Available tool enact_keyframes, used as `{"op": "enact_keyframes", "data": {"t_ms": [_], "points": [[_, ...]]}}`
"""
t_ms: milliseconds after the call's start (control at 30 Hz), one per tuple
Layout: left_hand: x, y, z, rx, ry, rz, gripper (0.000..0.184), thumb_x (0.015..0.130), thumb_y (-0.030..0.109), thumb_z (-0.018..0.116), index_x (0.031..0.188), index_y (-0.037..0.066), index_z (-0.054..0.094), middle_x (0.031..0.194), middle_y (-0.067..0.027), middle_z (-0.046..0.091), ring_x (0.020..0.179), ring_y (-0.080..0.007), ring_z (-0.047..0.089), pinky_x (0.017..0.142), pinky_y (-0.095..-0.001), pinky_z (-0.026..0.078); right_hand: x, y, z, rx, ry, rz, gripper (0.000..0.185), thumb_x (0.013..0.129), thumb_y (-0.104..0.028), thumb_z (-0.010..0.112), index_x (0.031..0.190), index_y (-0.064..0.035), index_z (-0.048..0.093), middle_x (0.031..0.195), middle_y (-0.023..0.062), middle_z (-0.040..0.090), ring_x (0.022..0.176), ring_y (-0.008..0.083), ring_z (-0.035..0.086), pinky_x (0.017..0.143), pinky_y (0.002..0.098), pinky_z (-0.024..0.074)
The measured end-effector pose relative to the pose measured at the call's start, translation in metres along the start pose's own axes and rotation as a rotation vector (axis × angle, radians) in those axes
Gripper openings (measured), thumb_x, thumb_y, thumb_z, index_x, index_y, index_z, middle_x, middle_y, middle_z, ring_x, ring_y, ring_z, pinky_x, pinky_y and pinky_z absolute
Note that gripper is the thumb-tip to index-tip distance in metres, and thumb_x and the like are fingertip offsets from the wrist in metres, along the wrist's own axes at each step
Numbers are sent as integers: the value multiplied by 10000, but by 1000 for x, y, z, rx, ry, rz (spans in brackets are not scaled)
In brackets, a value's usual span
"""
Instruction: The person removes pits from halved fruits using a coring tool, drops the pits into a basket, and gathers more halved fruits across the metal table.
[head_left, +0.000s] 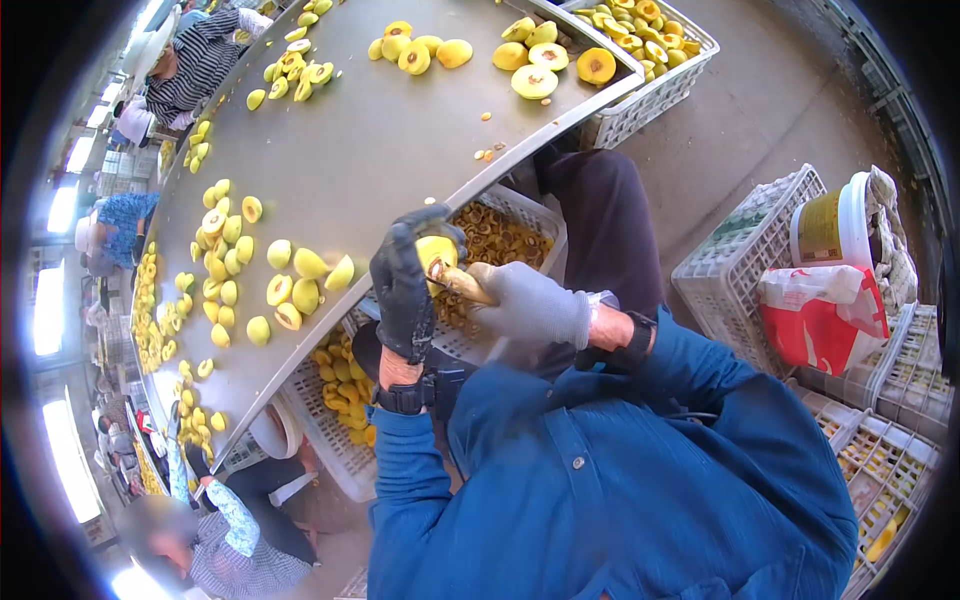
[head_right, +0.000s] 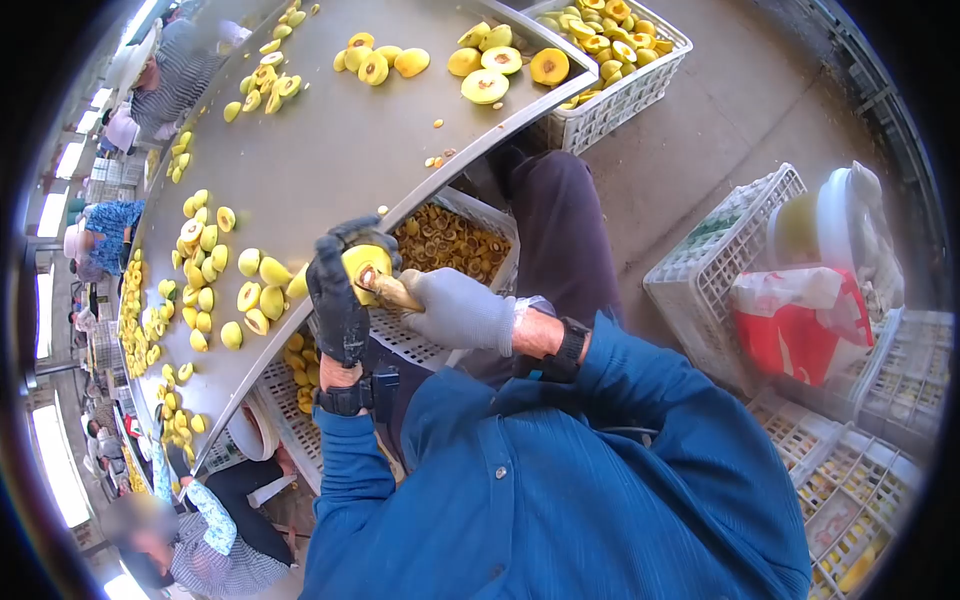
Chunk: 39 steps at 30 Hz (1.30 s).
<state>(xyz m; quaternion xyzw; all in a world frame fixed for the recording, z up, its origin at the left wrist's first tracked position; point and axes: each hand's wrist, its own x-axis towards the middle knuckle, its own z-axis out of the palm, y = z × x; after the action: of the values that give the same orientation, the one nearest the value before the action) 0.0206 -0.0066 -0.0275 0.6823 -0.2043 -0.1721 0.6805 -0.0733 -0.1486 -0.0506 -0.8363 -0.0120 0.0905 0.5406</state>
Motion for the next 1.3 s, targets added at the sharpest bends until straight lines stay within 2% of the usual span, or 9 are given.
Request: {"op": "enact_keyframes", "data": {"t_ms": [133, 500, 533, 633, 767, 900, 1000, 1100, 1300], "points": [[-14, -1, 29, -142, 281, 136, 754, 963, 617, 382, 1282, -59, 481, 1024, -146, 640, 867, -246, 655, 794, -392, 576, -8, -4, 16, 761, -109, 146, 250, 851, -155, 605, 1016, 33, 592, 795, 132, 658, 718, 180, 638, 647, 350, 508], [-23, -5, 9, -104, 165, 185, 595, 1029, 478, 352, 1174, -53, 578, 915, -137, 654, 832, -235, 646, 759, -373, 562, -6, -4, 9, 52, 16, -91, 230, 866, -151, 609, 1011, 27, 592, 728, 190, 632, 632, 246, 642, 616, 371, 503], [-20, -7, 7, 89, 201, 247, 619, 1030, 488, 323, 1165, -60, 578, 922, -146, 656, 811, -232, 644, 755, -373, 561, -7, -15, -1, -9, -52, 4, 204, 882, -155, 639, 1022, -14, 593, 765, 74, 672, 697, 154, 653, 638, 323, 511], [-19, 6, 25, -70, 451, 315, 628, 1031, 490, 313, 1157, -65, 578, 939, -151, 661, 814, -231, 646, 758, -368, 558, -9, -25, 12, 531, -27, -37, 226, 859, -184, 619, 961, 14, 585, 774, 238, 646, 708, 390, 657, 637, 439, 506], [-21, 7, 10, -222, 281, 139, 661, 1015, 539, 330, 1111, -64, 585, 864, -159, 667, 740, -251, 654, 707, -368, 567, -5, -28, 4, -26, 38, -104, 258, 880, -213, 619, 978, 25, 598, 730, 230, 633, 702, 357, 667, 635, 419, 499], [-17, 8, 1, -465, 166, 83, 653, 992, 596, 338, 1090, 3, 595, 766, -135, 631, 662, -287, 627, 653, -403, 559, -4, -27, 9, 434, -68, -112, 288, 859, -253, 647, 931, 19, 588, 764, 253, 640, 730, 406, 656, 629, 451, 507], [-15, 2, 4, -555, 205, 68, 677, 974, 628, 344, 1129, 13, 581, 820, -143, 637, 747, -299, 631, 668, -417, 557, 1, -26, -1, -107, 31, -166, 239, 874, -212, 615, 922, 21, 588, 730, 216, 645, 664, 324, 676, 613, 413, 514], [-12, 18, 27, -673, 471, 104, 767, 932, 681, 381, 1265, 0, 499, 883, -151, 645, 828, -295, 639, 712, -412, 555, 4, -28, -2, 106, -53, -70, 262, 846, -183, 634, 1010, 17, 592, 757, 151, 664, 670, 237, 664, 640, 353, 512], [-23, 11, -5, -141, 252, 109, 599, 1018, 476, 379, 977, -63, 639, 757, -140, 656, 693, -239, 648, 668, -354, 552, 9, -26, -3, 145, -182, -108, 315, 917, -299, 644, 1035, -10, 607, 740, 95, 665, 673, 147, 656, 620, 311, 518]]}}
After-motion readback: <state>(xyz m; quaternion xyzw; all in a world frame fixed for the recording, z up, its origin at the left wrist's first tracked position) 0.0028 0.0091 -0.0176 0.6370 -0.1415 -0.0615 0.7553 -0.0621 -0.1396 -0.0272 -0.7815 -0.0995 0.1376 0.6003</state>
